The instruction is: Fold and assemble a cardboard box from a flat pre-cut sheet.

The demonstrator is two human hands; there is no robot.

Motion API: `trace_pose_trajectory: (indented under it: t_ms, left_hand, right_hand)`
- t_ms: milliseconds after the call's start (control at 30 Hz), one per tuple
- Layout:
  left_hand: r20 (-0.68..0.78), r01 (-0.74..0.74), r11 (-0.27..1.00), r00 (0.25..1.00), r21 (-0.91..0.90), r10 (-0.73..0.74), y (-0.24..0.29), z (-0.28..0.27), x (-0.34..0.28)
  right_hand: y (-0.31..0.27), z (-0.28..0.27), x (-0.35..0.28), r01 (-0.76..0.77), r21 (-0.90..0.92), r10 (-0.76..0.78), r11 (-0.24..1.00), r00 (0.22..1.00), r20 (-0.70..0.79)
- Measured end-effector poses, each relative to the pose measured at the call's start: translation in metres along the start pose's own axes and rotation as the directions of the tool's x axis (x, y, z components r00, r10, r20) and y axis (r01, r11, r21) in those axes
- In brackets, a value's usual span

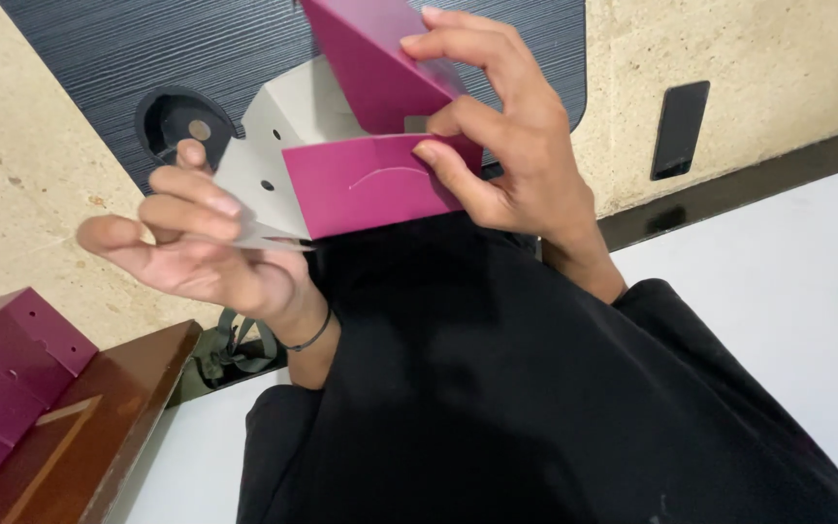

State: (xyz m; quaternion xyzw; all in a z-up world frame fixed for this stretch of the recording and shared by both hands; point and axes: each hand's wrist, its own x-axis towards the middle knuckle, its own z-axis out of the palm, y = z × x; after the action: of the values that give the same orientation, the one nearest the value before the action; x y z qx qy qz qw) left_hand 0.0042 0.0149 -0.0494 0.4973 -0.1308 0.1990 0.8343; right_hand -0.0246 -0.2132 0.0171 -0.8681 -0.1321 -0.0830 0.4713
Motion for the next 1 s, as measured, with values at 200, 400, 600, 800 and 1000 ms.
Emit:
trace_pose_trajectory:
  t_ms: [200, 400, 600, 800, 1000]
  left_hand:
    - [0.097, -0.05, 0.897, 0.995, 0.44, 0.008, 0.009, 0.033, 0.004]
    - [0.172, -0.108, 0.762, 0.985, 0.638, -0.005, 0.013, 0.026, 0.0]
    - [0.421, -0.24, 0.624, 0.893, 0.744, -0.159, 0.024, 0.034, 0.011]
    - [0.63, -0.322, 0.683, 0.732, 0.655, -0.259, 0.03, 0.04, 0.021]
    - [0.648, -0.375, 0.663, 0.729, 0.648, -0.22, 0.028, 0.042, 0.02]
  right_hand:
    - [-0.006, -0.002, 0.006, 0.032, 0.045, -0.036, 0.998, 0.997, 0.073]
    - [-0.004, 0.0, 0.006, 0.072, 0.042, -0.075, 0.997, 0.994, 0.079]
    - [-0.004, 0.006, 0.001, 0.049, 0.045, -0.052, 0.998, 0.997, 0.056]
    - [-0.001, 0.006, -0.003, -0.003, 0.07, 0.005, 0.998, 1.0, -0.031]
    - [0.101, -0.028, -0.038, -0.112, 0.03, 0.109, 0.993, 0.804, -0.584]
